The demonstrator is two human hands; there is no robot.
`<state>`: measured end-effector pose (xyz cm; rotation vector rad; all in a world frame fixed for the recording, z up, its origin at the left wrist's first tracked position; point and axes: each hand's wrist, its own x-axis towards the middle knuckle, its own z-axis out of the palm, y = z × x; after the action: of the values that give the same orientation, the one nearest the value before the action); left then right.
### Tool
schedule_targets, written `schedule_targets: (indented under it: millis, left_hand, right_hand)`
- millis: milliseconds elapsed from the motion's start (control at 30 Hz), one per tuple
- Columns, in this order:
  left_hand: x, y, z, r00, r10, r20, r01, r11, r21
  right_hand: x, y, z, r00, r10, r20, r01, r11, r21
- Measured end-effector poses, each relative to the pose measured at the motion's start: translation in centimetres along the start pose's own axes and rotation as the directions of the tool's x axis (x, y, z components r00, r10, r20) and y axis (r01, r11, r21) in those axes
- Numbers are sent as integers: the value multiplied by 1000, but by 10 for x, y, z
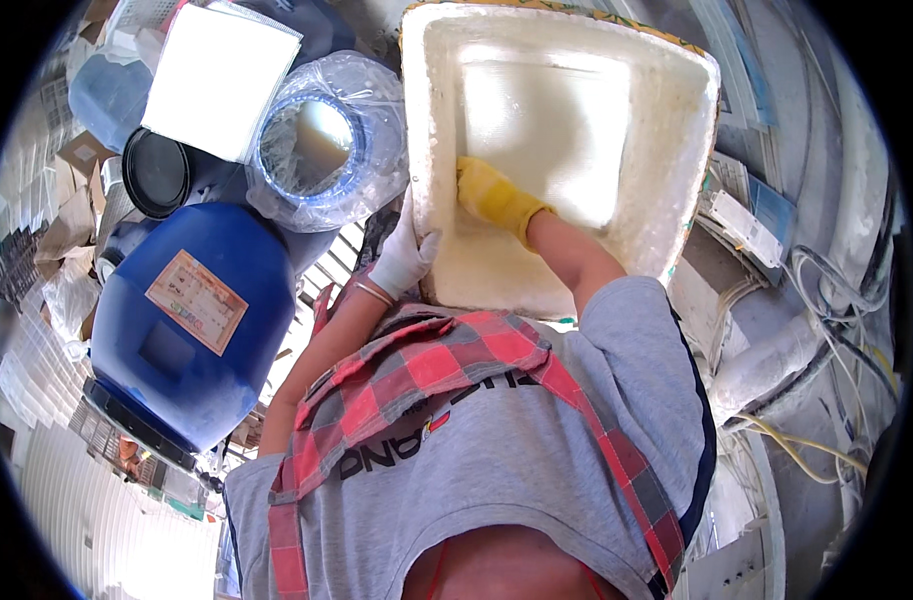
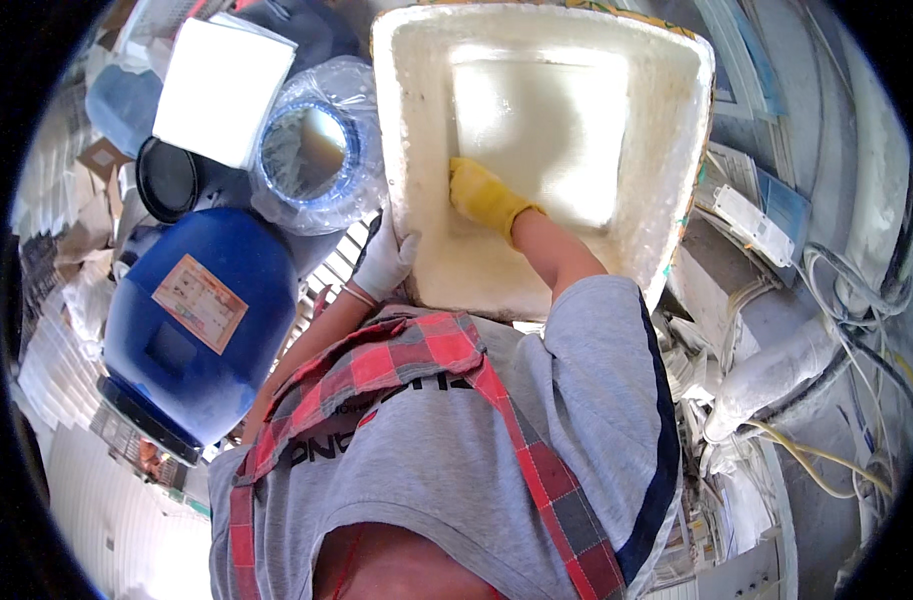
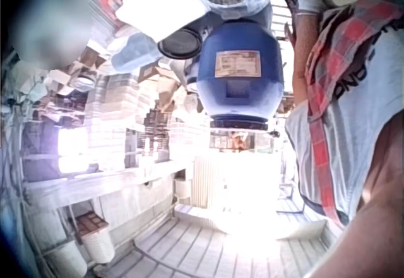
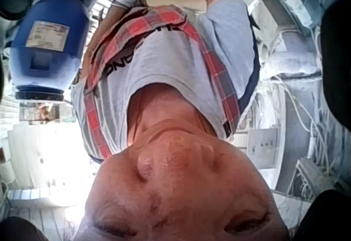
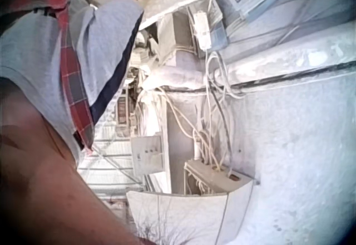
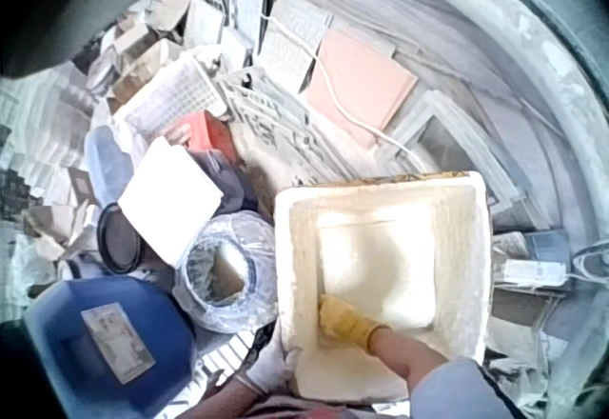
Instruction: The person scrubs the inside of a white styrofoam container with a yellow sponge. They repeatedly dip the sponge into a nearby container of liquid and continue scrubbing the interior surfaces.
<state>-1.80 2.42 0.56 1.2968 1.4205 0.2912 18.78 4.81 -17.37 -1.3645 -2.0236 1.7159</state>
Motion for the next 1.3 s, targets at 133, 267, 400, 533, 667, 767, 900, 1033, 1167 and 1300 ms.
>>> schedule_targets:
  millis: [133, 267, 400, 533, 667, 767, 900, 1033, 1167, 1300]
  left_hand:
    - [-3, 0, 5, 1000, 21, -5, -22, 999, -38]
    - [1, 8, 3, 999, 6, 40, -5, 1000, -7]
    - [0, 14, 2, 996, -66, 56, 67, 998, -18]
    - [-1, 11, 6, 995, -92, 42, 93, 995, -28]
    - [2, 17, 3, 995, -86, 57, 87, 996, -13]
    - [1, 23, 0, 993, -98, 72, 98, 995, -1]
    - [0, 14, 4, 997, -67, 47, 69, 997, -38]
    - [-1, 16, 4, 998, -41, 46, 42, 998, -41]
    - [2, 11, 5, 996, -70, 48, 71, 997, -26]
    - [1, 17, 4, 994, -98, 52, 100, 994, -36]
  right_hand:
    - [46, -67, -80, 892, 395, 220, -199, 781, -592]
    - [111, -31, -136, 917, 242, -317, -373, 799, -471]
    - [146, -14, -123, 905, -12, -425, -305, 677, -669]
    - [130, 4, -72, 710, 84, -699, -247, 959, -136]
    - [125, 2, -48, 621, 504, -600, 84, 718, 690]
    - [116, 7, -47, 753, 5, -658, -391, 808, -441]
    - [104, -54, -104, 868, 313, -386, -473, 758, -448]
    - [95, -50, -117, 753, 354, -555, -310, 934, 177]
    - [88, -87, -102, 662, 469, -585, -224, 868, 442]
    - [67, -109, -78, 733, 540, -414, 30, 582, 813]
